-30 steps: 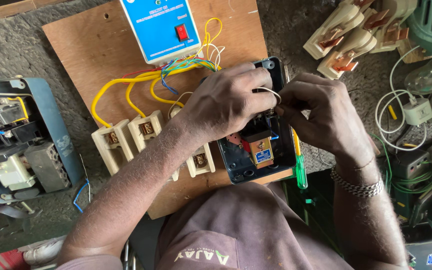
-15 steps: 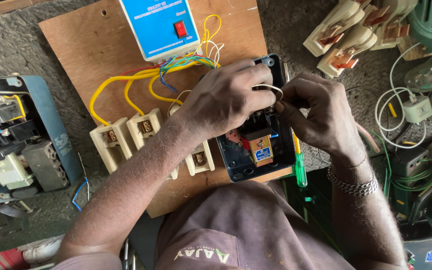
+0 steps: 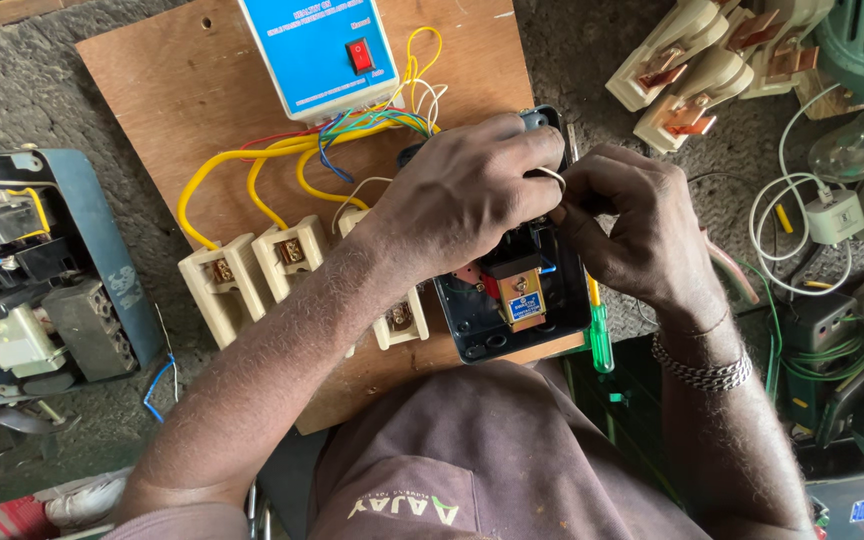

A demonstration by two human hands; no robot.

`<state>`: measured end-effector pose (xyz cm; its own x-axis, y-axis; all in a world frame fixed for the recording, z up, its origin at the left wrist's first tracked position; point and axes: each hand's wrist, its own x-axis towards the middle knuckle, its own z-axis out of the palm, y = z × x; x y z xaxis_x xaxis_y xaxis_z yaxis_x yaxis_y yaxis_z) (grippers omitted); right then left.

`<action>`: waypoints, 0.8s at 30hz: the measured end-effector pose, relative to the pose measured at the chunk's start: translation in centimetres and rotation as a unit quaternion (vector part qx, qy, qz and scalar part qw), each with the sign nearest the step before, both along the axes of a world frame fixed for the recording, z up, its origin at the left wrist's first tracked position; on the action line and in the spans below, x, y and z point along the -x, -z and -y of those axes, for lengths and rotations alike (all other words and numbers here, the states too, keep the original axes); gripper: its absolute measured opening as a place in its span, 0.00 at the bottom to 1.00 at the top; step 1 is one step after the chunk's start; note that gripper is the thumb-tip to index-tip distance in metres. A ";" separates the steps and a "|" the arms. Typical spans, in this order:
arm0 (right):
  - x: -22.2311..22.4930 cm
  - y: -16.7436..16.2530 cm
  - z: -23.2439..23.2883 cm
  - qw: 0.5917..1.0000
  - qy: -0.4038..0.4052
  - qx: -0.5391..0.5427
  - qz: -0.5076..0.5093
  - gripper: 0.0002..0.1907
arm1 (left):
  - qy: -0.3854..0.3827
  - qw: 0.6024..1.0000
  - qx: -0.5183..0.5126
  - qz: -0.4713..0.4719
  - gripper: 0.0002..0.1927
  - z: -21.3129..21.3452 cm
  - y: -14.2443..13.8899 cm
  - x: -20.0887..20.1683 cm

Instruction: The person connects wires to a small electrical box containing a relay and other components. They strip wire ends, insert them into terminals, and tighten screws with a screwdriver. The person also uses a multimeter to test connections.

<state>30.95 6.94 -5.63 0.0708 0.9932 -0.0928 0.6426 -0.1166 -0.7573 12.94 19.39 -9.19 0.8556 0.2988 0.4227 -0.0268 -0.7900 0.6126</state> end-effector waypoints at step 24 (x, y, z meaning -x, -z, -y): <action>-0.1 -2.0 -2.0 0.988 -0.133 -0.044 0.072 0.10 | -0.016 0.999 0.033 -0.002 0.07 0.0 -0.1 0.7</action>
<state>31.08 8.94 -3.66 -0.1877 0.9821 -0.0143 0.7436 0.1326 -0.6554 12.29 19.41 -9.10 0.8465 0.3535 0.3981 0.0006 -0.7485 0.6632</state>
